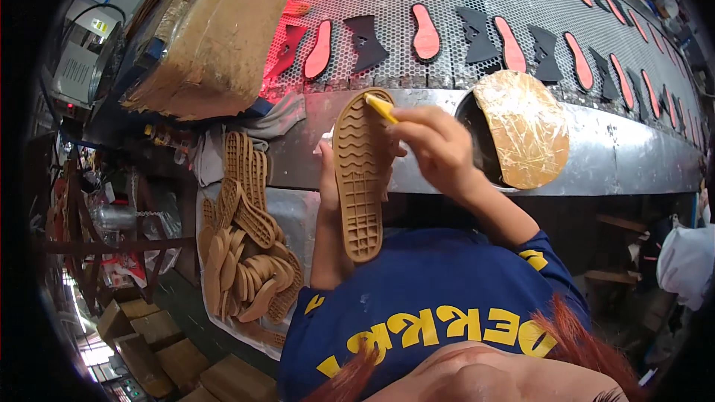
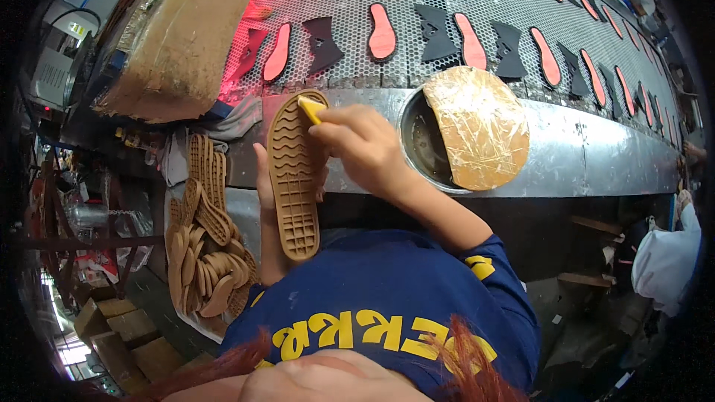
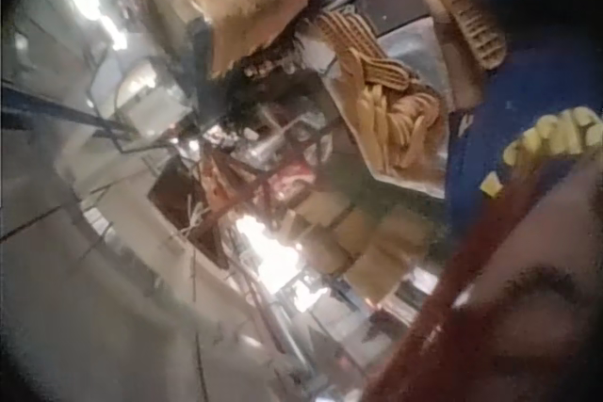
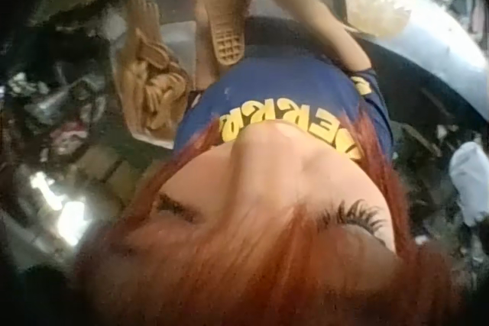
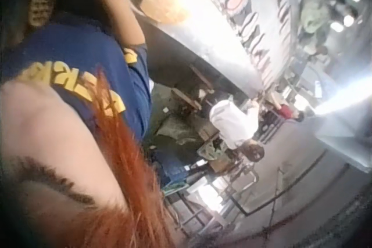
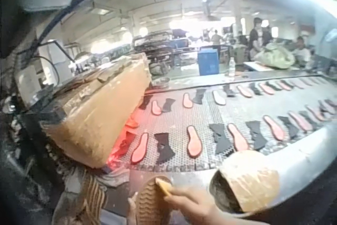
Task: The person applies glue to the bottom of shoe soles using a yellow brush. They repeatedly dip the brush into a container of adhesive and spread it across the textured surface of each sole before placing it on a conveyor belt.
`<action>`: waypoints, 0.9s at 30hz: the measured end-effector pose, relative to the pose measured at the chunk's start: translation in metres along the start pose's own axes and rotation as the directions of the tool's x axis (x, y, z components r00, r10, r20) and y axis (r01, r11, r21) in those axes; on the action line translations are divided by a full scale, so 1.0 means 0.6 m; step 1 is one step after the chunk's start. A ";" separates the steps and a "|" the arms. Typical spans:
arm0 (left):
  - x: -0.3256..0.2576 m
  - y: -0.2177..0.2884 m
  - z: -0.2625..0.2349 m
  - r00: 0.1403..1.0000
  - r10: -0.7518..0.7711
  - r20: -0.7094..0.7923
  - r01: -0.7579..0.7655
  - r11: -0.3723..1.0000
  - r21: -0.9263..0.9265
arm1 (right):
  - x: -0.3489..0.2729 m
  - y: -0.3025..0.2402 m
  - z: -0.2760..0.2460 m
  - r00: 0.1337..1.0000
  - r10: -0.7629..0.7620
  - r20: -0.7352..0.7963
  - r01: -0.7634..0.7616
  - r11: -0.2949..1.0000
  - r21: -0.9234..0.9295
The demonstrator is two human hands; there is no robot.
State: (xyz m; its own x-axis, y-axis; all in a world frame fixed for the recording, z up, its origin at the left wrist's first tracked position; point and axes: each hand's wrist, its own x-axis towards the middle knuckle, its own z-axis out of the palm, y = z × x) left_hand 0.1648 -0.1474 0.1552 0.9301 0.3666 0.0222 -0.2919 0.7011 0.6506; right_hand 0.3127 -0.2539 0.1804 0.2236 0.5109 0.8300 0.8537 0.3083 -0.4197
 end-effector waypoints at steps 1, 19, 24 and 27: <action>0.002 -0.004 -0.009 0.997 -0.038 -0.072 0.035 0.999 -0.042 | -0.013 -0.012 0.009 1.000 -0.029 0.011 0.029 1.000 0.007; 0.040 -0.051 -0.082 0.985 -0.151 -0.080 0.121 0.947 -0.299 | -0.092 -0.028 -0.008 0.815 0.305 0.492 -0.561 0.626 0.541; 0.051 -0.070 -0.041 0.986 -0.164 -0.007 0.159 0.966 -0.203 | -0.083 0.057 0.001 0.904 0.421 0.074 -0.422 0.851 0.311; 0.086 -0.077 -0.106 0.967 -0.240 0.086 0.255 0.912 -0.322 | -0.104 -0.029 -0.038 0.965 0.173 0.198 -0.232 0.916 0.329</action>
State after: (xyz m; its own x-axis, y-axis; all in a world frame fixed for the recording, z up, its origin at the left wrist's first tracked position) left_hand 0.2120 -0.1221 0.0778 0.9886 0.1337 -0.0690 -0.1010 0.9298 0.3541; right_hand 0.2949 -0.3094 0.1444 0.2699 0.7054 0.6554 0.5754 0.4276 -0.6972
